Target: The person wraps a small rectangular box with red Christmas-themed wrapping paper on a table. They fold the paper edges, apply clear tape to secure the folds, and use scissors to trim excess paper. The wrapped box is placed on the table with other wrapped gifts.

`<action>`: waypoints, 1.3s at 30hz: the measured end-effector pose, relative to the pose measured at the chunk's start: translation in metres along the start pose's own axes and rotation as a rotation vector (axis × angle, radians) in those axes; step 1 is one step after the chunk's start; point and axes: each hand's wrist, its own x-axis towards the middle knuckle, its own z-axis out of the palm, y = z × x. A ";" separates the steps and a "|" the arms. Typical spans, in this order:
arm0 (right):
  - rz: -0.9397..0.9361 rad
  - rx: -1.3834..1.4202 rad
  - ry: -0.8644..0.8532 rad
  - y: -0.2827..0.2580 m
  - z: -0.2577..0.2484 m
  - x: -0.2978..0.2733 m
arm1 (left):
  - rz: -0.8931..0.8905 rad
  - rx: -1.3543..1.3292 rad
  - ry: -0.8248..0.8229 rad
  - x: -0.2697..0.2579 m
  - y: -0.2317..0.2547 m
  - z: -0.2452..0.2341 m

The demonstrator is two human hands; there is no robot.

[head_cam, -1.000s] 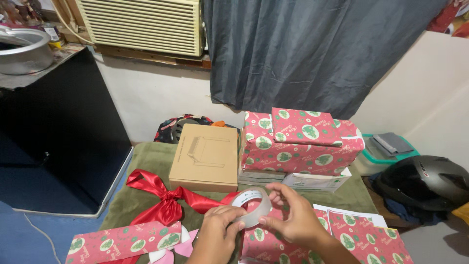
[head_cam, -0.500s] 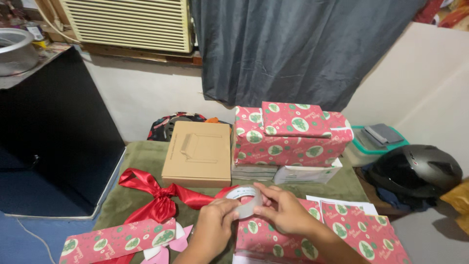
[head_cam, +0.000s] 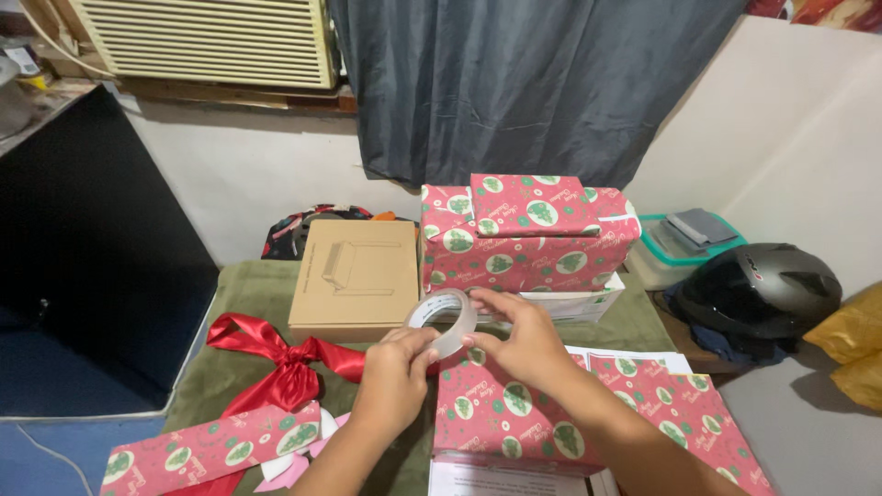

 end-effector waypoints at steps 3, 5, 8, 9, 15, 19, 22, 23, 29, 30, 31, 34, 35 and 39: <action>-0.031 0.044 0.001 0.002 -0.004 -0.001 | 0.016 0.003 -0.010 -0.002 0.006 -0.001; -0.028 0.131 -0.002 0.010 -0.007 0.002 | 0.036 0.010 -0.020 -0.004 0.009 -0.002; 0.067 0.262 -0.001 0.023 -0.009 0.010 | 0.108 -0.015 -0.085 -0.008 0.011 -0.005; 0.120 0.274 -0.002 0.027 -0.011 0.013 | 0.111 -0.016 -0.097 -0.010 0.011 -0.006; 0.197 0.179 -0.052 0.029 -0.013 0.018 | 0.146 0.009 -0.154 -0.012 0.015 -0.010; 0.172 0.195 -0.128 0.020 -0.005 0.013 | 0.014 0.069 -0.211 -0.019 0.009 -0.010; 0.241 0.301 -0.214 0.011 -0.006 0.012 | -0.113 0.050 -0.180 -0.028 -0.005 -0.008; 0.232 0.339 -0.245 0.008 -0.006 0.011 | -0.160 0.044 -0.165 -0.031 -0.011 -0.006; 0.128 0.447 -0.338 -0.025 0.004 -0.002 | -0.419 0.054 -0.065 -0.034 -0.052 -0.001; 0.086 0.428 -0.340 -0.031 0.007 -0.004 | -0.494 0.062 -0.068 -0.034 -0.053 0.001; 0.042 0.410 -0.341 -0.036 0.010 -0.004 | -0.568 0.071 -0.071 -0.033 -0.053 0.002; 0.009 0.233 -0.226 -0.046 0.015 0.001 | -0.479 0.056 -0.011 -0.034 -0.044 0.000; 0.025 0.194 -0.231 -0.048 0.015 0.002 | -0.398 0.044 0.016 -0.034 -0.038 -0.001; 0.042 0.136 -0.241 -0.052 0.009 0.010 | -0.011 -0.085 0.062 -0.025 -0.019 -0.011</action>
